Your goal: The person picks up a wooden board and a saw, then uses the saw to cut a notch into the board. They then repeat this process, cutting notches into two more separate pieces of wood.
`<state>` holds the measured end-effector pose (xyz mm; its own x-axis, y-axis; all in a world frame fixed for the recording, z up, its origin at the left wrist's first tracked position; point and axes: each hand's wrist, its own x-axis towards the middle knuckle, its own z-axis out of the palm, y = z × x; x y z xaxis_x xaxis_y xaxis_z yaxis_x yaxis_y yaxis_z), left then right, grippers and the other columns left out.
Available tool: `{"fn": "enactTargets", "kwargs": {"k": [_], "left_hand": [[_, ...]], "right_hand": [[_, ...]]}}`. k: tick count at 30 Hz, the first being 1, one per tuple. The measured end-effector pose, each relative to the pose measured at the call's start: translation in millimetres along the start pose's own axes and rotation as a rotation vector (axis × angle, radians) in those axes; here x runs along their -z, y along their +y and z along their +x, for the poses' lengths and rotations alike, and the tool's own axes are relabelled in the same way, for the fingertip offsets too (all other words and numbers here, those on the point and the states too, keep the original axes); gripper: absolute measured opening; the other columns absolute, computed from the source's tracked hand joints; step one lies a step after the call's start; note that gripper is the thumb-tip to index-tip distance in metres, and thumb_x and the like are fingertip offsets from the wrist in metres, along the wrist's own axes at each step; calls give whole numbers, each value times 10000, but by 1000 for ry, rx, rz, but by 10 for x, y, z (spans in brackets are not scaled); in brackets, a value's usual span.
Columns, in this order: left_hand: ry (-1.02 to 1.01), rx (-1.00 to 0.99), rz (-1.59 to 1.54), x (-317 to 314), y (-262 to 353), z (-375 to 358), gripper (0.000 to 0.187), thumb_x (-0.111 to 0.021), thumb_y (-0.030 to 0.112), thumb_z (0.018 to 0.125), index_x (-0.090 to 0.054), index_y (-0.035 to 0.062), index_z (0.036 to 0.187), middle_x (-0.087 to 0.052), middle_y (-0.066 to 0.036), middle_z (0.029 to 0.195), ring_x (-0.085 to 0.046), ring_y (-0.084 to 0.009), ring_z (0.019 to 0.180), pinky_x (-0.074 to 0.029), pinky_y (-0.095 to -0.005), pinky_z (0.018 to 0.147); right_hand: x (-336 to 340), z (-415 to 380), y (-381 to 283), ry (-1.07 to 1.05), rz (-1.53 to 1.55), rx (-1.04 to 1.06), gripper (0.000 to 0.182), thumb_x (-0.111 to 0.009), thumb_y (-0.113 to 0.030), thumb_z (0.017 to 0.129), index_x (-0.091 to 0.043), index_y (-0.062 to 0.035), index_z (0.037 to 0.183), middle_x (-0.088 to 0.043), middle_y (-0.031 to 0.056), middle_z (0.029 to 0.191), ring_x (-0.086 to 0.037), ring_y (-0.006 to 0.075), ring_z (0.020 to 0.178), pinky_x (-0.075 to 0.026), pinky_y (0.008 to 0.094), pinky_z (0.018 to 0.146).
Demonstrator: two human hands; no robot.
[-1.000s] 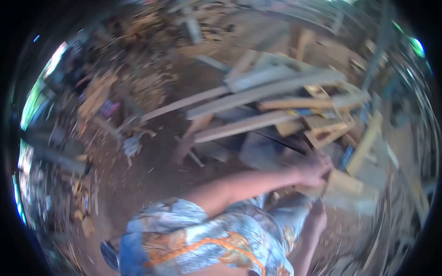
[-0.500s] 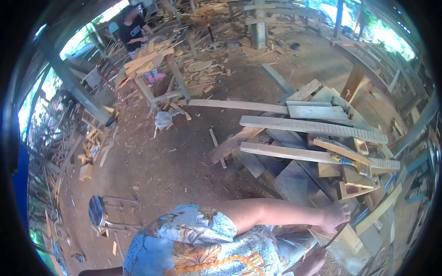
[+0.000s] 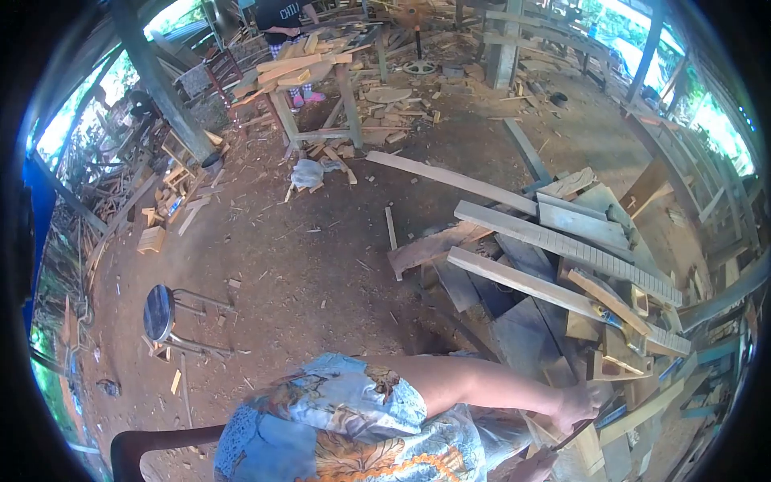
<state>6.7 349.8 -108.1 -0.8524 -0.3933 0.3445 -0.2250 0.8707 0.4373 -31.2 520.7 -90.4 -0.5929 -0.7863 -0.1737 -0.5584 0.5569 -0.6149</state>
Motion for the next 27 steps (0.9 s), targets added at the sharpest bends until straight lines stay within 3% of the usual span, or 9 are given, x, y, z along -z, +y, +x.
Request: {"fn": "enactTargets", "kwargs": {"k": [2, 13, 17, 19, 20, 23, 25, 27], "left_hand": [[-25, -29, 69, 46, 22, -15, 598, -715, 439, 608, -612, 73, 1070, -529, -66, 1134, -427, -287, 1120, -429, -502, 867], [-58, -35, 148, 63, 26, -15, 607, -698, 467, 642, -601, 58, 1081, -524, -53, 1136, -412, -268, 1146, -450, -440, 870], [-90, -10, 121, 104, 44, -23, 619, -693, 474, 649, -597, 57, 1096, -520, -55, 1141, -409, -274, 1150, -445, -457, 870], [-42, -6, -8, 87, 24, -24, 624, -724, 466, 597, -640, 32, 1038, -561, -158, 1150, -467, -326, 1140, -370, -462, 984], [-40, -7, -5, 75, 24, -29, 624, -724, 466, 597, -640, 32, 1038, -561, -158, 1150, -467, -326, 1140, -370, -462, 984], [-2, 3, 43, 29, 5, -28, 632, -731, 469, 593, -635, 35, 1042, -559, -145, 1157, -462, -324, 1141, -387, -460, 966], [71, -46, 43, -6, -4, -17, 593, -731, 470, 574, -660, 36, 972, -584, -147, 1103, -504, -323, 1078, -429, -444, 917], [19, -35, -97, 74, 29, 23, 546, -736, 461, 544, -682, 31, 875, -611, -168, 1007, -555, -329, 982, -459, -427, 862]], "right_hand": [[-11, 51, -25, 6, -19, 55, 292, -455, -209, 918, -556, 62, 948, -570, 251, 815, -580, 317, 784, -440, 441, 701], [-69, 201, 270, 43, -134, 288, 300, -454, -202, 918, -568, 67, 986, -584, 271, 883, -592, 324, 849, -453, 441, 742], [-102, 260, 433, 61, -171, 357, 304, -453, -200, 918, -572, 68, 999, -590, 278, 908, -597, 327, 872, -457, 441, 757], [-137, 304, 496, 71, -189, 392, 307, -453, -199, 918, -574, 69, 1006, -592, 282, 920, -599, 329, 884, -459, 441, 764], [-151, 325, 527, 77, -199, 411, 308, -453, -198, 918, -575, 70, 1010, -594, 284, 926, -600, 329, 890, -461, 441, 768], [-201, 412, 604, 97, -229, 463, 312, -453, -196, 918, -578, 71, 1020, -598, 289, 945, -603, 331, 908, -464, 441, 779], [-223, 458, 670, 115, -252, 488, 315, -453, -195, 918, -581, 72, 1027, -600, 293, 957, -606, 333, 920, -466, 441, 787], [-105, 339, 882, 160, -288, 455, 318, -452, -194, 918, -583, 72, 1034, -603, 297, 970, -608, 334, 931, -468, 441, 794]]}}
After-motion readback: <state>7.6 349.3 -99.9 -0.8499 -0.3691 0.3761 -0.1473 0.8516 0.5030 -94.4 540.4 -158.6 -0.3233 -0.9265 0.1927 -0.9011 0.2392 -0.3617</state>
